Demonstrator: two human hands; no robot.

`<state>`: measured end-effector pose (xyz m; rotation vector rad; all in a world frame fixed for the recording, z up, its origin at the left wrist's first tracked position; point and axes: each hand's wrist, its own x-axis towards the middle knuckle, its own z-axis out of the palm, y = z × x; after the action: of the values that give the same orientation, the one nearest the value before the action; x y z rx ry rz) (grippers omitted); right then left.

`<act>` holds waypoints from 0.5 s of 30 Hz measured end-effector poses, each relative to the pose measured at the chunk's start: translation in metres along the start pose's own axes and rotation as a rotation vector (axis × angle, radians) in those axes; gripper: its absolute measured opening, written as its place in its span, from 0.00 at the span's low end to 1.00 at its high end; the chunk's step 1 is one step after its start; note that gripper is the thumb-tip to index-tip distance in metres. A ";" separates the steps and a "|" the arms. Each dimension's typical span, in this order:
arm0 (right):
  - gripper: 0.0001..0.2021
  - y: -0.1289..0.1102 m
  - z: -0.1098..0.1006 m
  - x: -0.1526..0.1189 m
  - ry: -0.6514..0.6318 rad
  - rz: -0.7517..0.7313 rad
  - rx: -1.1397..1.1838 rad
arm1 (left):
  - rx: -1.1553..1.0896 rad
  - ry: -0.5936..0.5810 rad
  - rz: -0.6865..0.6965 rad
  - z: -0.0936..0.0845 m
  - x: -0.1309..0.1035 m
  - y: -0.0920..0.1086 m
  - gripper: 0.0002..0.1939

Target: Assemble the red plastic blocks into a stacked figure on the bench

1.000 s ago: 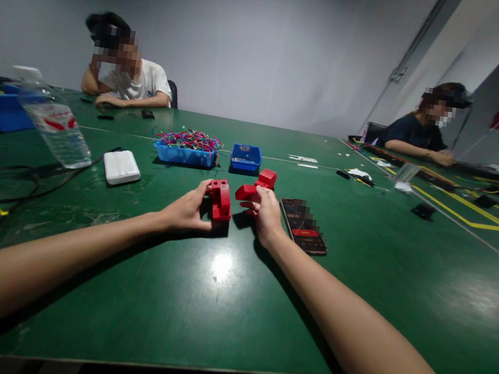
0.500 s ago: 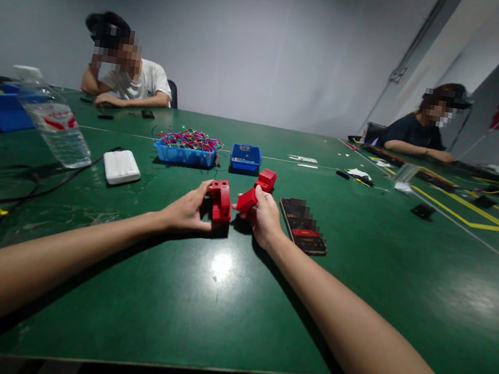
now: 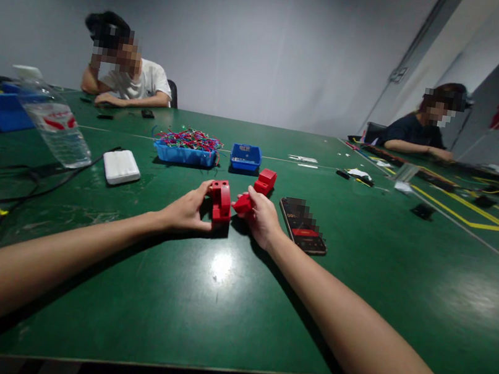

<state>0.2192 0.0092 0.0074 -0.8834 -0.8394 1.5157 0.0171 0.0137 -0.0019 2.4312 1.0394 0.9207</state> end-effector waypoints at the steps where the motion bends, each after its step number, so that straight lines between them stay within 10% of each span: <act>1: 0.08 0.001 0.000 0.000 -0.013 -0.016 -0.011 | 0.003 -0.002 0.001 0.000 0.000 0.000 0.48; 15: 0.14 0.001 0.002 -0.001 0.110 -0.074 -0.038 | 0.014 -0.003 0.012 0.000 0.001 -0.001 0.48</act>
<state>0.2170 0.0083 0.0079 -0.9443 -0.8139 1.3785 0.0169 0.0144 -0.0018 2.4514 1.0350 0.9165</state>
